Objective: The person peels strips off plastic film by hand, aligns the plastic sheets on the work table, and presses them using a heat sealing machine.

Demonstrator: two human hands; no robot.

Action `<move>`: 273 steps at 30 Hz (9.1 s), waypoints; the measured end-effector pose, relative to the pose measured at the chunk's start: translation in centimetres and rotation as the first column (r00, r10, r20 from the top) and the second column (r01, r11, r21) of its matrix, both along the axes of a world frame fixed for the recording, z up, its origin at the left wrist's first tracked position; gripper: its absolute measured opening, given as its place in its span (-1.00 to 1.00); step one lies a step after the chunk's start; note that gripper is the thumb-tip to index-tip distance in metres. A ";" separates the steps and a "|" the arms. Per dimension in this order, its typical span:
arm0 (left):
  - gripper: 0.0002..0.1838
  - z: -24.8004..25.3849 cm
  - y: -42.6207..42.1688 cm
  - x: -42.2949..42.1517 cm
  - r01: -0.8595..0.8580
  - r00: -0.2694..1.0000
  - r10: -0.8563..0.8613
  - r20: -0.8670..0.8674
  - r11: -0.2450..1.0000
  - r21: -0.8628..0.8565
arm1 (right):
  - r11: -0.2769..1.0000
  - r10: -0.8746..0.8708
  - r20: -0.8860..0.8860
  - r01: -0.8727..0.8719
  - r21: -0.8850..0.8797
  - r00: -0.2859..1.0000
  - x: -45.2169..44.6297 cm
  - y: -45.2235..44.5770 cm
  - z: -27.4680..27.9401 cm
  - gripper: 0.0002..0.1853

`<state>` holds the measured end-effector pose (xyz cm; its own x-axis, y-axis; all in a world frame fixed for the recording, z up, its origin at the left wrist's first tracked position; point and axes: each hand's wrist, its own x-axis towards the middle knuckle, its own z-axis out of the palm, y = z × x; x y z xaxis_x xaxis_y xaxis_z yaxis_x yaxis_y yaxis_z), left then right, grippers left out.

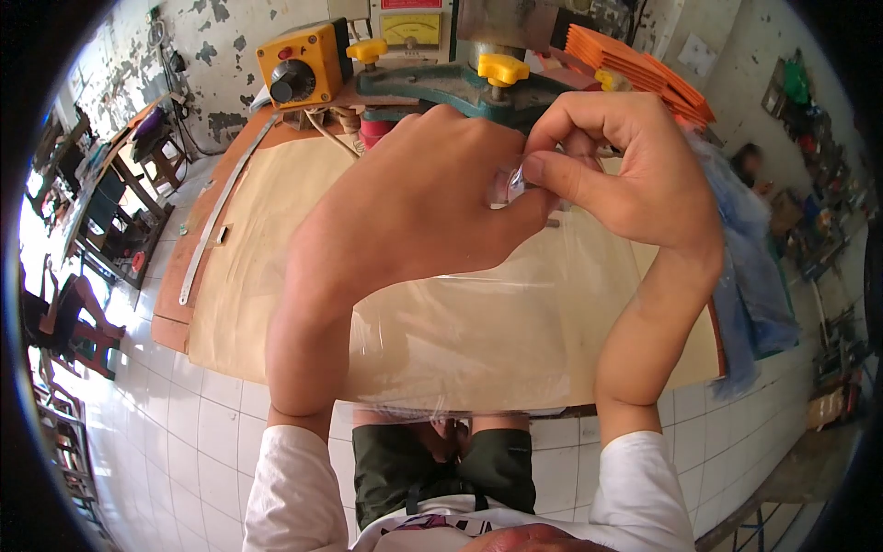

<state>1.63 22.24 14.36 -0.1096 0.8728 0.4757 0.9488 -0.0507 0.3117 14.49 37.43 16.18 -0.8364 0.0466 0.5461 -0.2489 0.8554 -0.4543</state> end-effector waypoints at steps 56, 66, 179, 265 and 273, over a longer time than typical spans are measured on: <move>-0.88 1.5 -1.5 -1.9 0.143 0.977 -0.153 0.148 0.987 0.078 | 0.993 0.101 -0.069 -0.097 0.060 0.993 0.3 0.0 0.1 -0.90; -0.81 2.1 -1.8 -2.1 0.271 0.963 -0.242 -0.122 0.859 0.435 | 0.997 0.061 -0.047 -0.062 -0.035 0.997 1.2 0.7 0.7 -0.89; -0.80 1.9 -1.4 -0.9 0.241 0.956 -0.160 -0.246 0.908 0.344 | 0.993 0.119 -0.021 -0.119 -0.008 0.993 1.5 0.5 0.9 -0.88; -0.94 2.2 -1.0 -1.5 0.220 0.968 -0.141 -0.208 0.874 0.433 | 0.995 0.093 -0.074 -0.090 0.047 0.993 1.9 0.7 0.6 -0.90; -0.77 2.2 -1.6 -1.8 0.230 0.965 -0.249 0.089 0.956 0.183 | 0.994 0.105 -0.193 -0.095 0.062 0.976 2.5 1.1 0.9 -0.90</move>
